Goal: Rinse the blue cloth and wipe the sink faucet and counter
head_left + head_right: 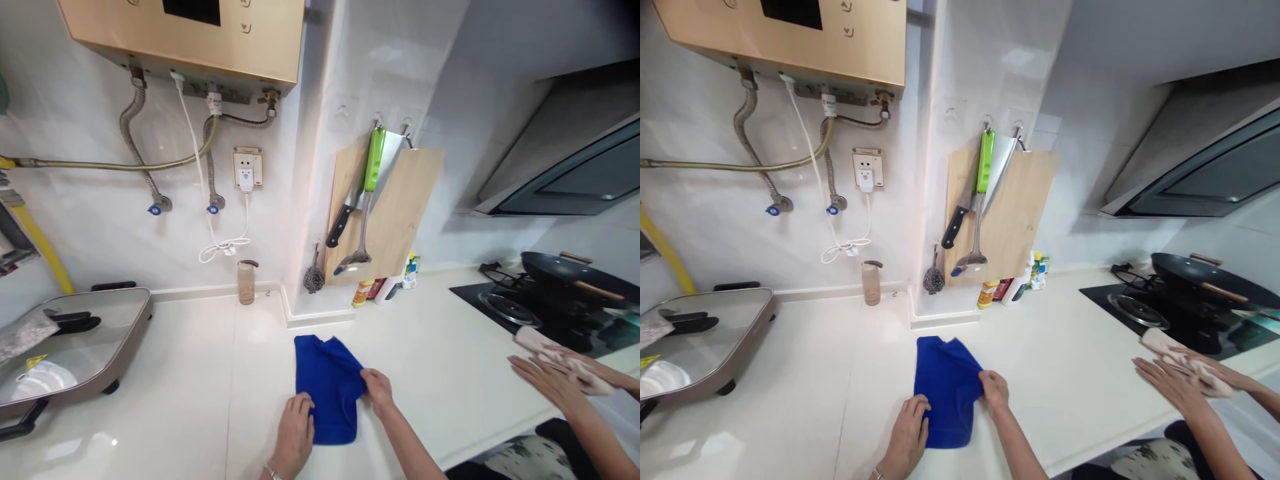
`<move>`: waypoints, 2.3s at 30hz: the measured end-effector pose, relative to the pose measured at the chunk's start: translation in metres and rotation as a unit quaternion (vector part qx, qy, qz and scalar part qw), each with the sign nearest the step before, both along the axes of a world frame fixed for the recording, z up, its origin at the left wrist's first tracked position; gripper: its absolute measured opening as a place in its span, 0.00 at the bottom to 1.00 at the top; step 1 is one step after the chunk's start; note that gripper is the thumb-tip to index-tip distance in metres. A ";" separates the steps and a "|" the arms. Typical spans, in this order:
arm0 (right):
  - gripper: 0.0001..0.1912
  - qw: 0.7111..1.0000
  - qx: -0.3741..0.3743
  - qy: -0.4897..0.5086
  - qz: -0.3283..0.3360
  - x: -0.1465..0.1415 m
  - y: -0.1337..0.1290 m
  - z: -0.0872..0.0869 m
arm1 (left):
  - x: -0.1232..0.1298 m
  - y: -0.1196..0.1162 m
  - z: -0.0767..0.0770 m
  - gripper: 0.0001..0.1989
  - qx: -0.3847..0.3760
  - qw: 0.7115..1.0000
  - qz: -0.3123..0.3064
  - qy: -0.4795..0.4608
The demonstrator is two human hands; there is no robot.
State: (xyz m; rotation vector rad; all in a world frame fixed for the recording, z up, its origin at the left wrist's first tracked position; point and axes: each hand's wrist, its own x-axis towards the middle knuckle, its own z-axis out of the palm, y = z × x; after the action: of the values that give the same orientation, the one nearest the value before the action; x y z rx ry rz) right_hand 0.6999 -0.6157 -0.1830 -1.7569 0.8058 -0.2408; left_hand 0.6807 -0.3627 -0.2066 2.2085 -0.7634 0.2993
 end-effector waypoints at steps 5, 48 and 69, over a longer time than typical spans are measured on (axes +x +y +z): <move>0.21 0.994 0.089 -0.009 -0.067 -0.035 -0.025 -0.010 | 0.002 0.002 0.000 0.17 0.000 1.000 -0.001 0.004; 0.24 0.883 -0.342 -0.235 0.220 -0.019 -0.026 0.191 | 0.127 -0.013 0.238 0.10 0.088 0.966 0.020 -0.244; 0.18 0.944 -0.149 -0.039 0.291 -0.180 -0.030 -0.005 | -0.019 0.064 0.047 0.16 0.158 0.958 -0.151 0.184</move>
State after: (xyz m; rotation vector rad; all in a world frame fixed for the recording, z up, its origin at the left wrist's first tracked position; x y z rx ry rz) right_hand 0.5204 -0.6453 -0.1884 -2.1728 0.1694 -0.0318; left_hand 0.6619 -0.2991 -0.1594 2.2978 -0.9694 -0.4040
